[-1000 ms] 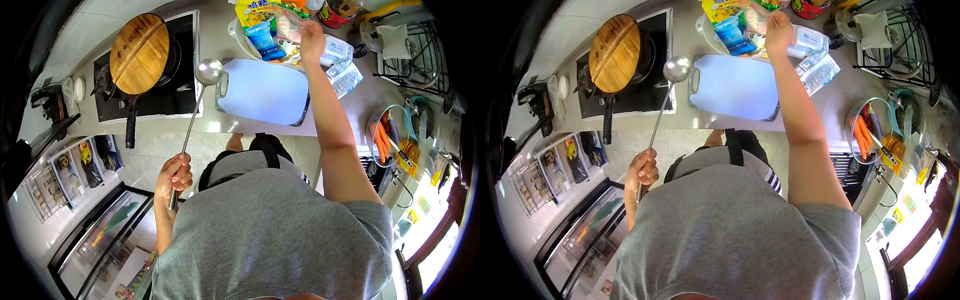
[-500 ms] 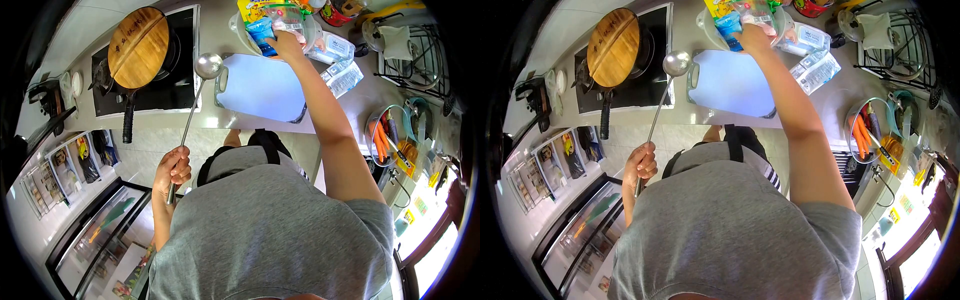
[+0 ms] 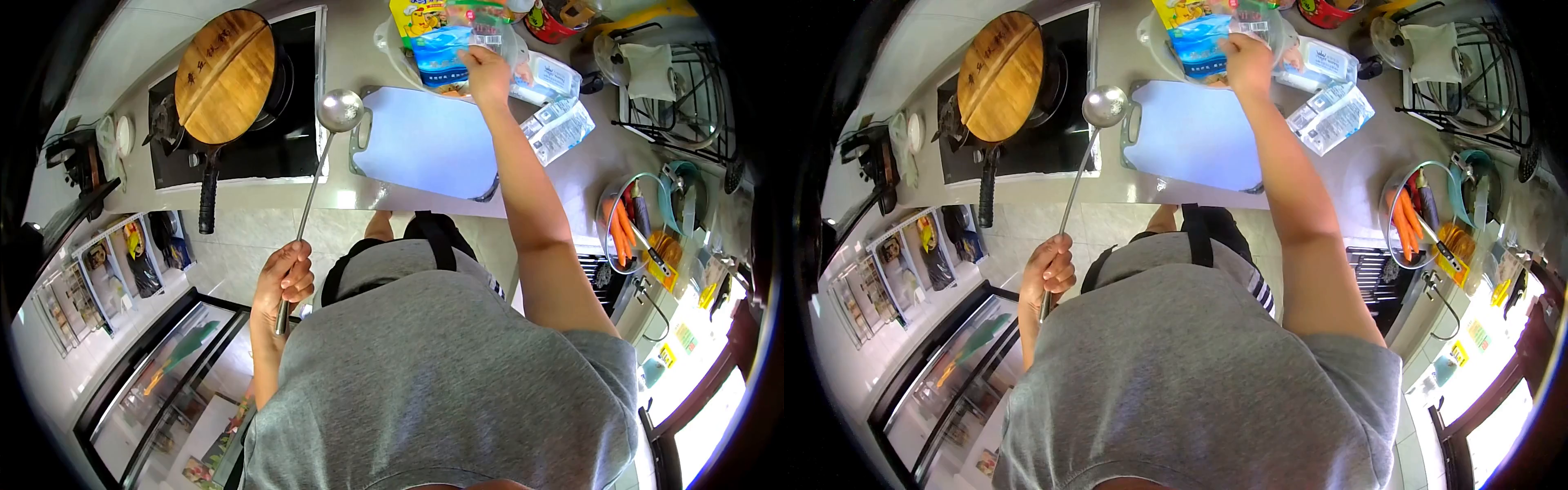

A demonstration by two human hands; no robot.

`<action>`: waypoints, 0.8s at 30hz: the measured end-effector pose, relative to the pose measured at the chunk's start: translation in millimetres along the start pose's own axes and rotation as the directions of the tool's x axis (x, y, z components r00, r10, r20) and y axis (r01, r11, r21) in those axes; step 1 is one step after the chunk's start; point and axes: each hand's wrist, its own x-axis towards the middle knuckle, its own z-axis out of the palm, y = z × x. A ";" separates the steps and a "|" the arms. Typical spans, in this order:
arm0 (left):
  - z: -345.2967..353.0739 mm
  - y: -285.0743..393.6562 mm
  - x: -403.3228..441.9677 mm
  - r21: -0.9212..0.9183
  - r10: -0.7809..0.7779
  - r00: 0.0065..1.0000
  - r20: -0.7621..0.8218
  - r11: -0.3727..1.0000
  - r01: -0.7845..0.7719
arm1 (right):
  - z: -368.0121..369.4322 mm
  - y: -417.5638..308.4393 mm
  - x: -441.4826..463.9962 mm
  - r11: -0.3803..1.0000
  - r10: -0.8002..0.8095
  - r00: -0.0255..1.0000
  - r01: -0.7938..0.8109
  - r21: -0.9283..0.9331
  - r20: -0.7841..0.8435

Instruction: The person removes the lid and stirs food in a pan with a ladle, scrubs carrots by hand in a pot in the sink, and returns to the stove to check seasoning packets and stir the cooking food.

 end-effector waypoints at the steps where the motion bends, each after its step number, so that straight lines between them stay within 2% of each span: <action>1: -0.3 1.0 1.4 -0.006 -0.006 1.000 -0.002 1.000 0.006 | -1.0 2.0 1.7 1.000 -0.003 1.000 0.003 0.001 0.002; 3: -1.0 3.0 2.4 -0.009 -0.015 1.000 -0.003 1.000 0.015 | -12.5 -8.0 1.5 0.978 0.144 0.989 -0.139 0.157 -0.021; 5: -1.4 4.6 3.6 -0.002 -0.023 1.000 0.018 1.000 0.023 | -11.2 5.0 7.2 0.963 0.159 0.987 -0.155 0.221 0.000; 7: 0.5 6.6 5.4 0.001 -0.021 0.999 0.024 1.000 0.021 | -18.2 -1.2 10.3 0.911 0.247 0.969 -0.239 0.336 0.020; 11: 1.0 7.7 6.8 -0.006 -0.022 0.999 0.037 1.000 0.022 | -35.1 -24.5 6.4 0.898 0.272 0.962 -0.246 0.365 -0.020; 16: 0.2 9.7 8.9 0.009 -0.018 0.999 0.037 1.000 0.018 | -51.0 -32.7 4.4 0.830 0.304 0.953 -0.263 0.491 -0.004; 24: 0.6 10.8 7.6 0.009 -0.001 1.000 0.019 1.000 0.001 | -70.6 -31.1 7.8 0.790 0.329 0.944 -0.282 0.544 0.012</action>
